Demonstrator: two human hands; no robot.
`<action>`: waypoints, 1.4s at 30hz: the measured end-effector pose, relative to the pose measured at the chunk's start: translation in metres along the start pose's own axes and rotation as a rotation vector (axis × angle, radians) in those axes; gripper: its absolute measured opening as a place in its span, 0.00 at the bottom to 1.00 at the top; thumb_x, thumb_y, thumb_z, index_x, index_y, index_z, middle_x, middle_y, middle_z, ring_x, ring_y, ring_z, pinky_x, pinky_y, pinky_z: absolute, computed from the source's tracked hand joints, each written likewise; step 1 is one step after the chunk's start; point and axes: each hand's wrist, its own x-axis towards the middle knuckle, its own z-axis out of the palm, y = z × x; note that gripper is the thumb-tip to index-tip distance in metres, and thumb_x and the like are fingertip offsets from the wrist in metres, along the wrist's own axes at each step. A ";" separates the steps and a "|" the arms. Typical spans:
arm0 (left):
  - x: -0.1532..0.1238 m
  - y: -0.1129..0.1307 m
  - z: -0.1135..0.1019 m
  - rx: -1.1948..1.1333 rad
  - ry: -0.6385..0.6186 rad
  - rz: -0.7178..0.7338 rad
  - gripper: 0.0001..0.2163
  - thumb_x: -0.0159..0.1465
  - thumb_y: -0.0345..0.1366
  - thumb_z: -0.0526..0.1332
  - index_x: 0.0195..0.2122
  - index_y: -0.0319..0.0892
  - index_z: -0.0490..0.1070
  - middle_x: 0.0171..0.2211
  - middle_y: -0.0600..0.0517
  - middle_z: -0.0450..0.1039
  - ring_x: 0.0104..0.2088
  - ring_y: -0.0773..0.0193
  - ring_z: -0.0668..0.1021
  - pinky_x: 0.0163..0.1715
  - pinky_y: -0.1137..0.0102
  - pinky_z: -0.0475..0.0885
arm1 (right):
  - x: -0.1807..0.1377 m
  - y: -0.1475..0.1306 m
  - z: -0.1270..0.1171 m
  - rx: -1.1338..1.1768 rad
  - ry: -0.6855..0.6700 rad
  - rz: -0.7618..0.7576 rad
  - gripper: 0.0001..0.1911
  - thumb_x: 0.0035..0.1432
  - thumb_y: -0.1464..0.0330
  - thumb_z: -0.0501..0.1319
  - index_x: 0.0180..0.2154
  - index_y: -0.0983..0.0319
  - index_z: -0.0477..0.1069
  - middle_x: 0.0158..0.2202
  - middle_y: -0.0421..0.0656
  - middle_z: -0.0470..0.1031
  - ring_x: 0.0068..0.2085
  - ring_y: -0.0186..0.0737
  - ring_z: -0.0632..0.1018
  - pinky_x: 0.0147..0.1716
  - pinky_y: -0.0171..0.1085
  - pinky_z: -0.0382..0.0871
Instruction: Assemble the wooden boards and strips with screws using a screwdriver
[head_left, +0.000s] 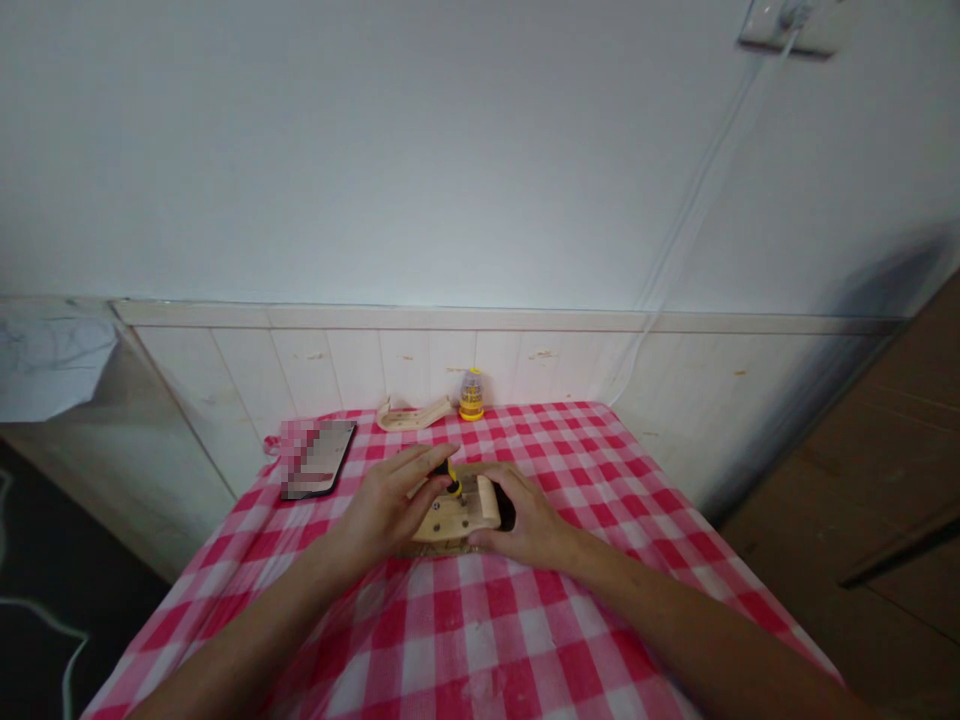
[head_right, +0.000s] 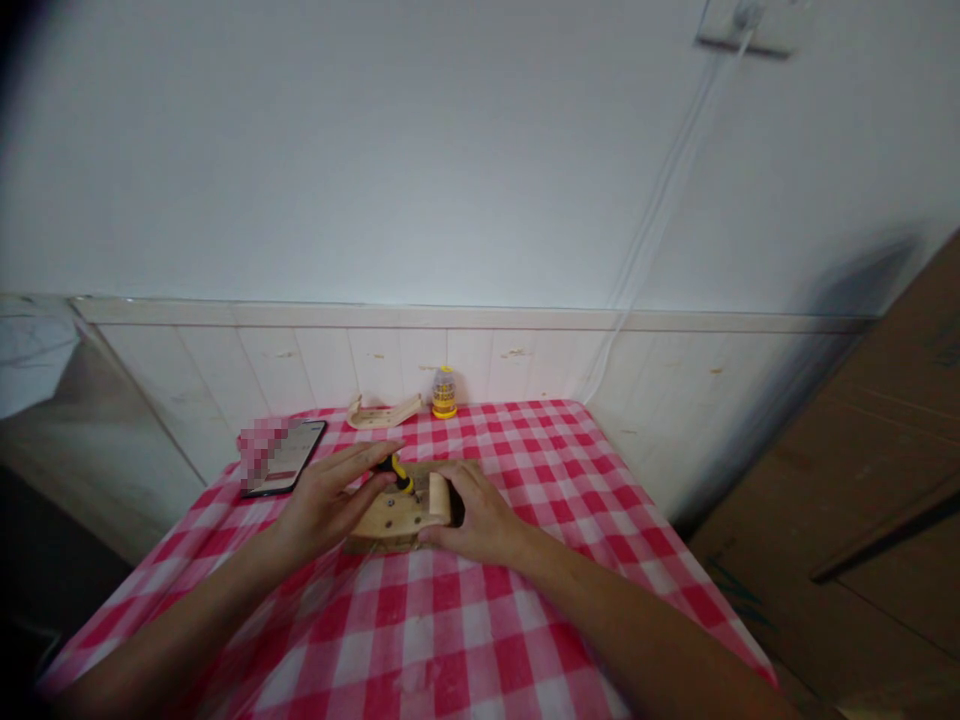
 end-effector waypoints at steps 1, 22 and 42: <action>0.000 0.000 0.000 0.004 -0.006 0.004 0.15 0.69 0.33 0.58 0.55 0.42 0.73 0.45 0.45 0.81 0.44 0.60 0.83 0.43 0.68 0.79 | 0.000 0.001 0.000 -0.002 0.000 -0.004 0.41 0.50 0.57 0.75 0.62 0.53 0.62 0.56 0.47 0.73 0.56 0.52 0.75 0.55 0.51 0.69; 0.000 -0.002 -0.018 0.064 -0.014 -0.140 0.18 0.71 0.33 0.52 0.62 0.43 0.63 0.53 0.43 0.74 0.53 0.56 0.77 0.52 0.60 0.74 | -0.003 0.005 0.003 -0.015 0.033 0.004 0.40 0.48 0.55 0.76 0.59 0.55 0.64 0.55 0.49 0.73 0.55 0.52 0.75 0.54 0.51 0.69; -0.014 -0.001 -0.006 0.201 0.126 -0.109 0.17 0.71 0.31 0.53 0.60 0.41 0.64 0.46 0.45 0.74 0.46 0.59 0.77 0.45 0.66 0.74 | -0.002 0.006 0.003 -0.005 0.008 0.000 0.39 0.50 0.58 0.75 0.60 0.54 0.62 0.56 0.48 0.72 0.57 0.51 0.73 0.55 0.51 0.70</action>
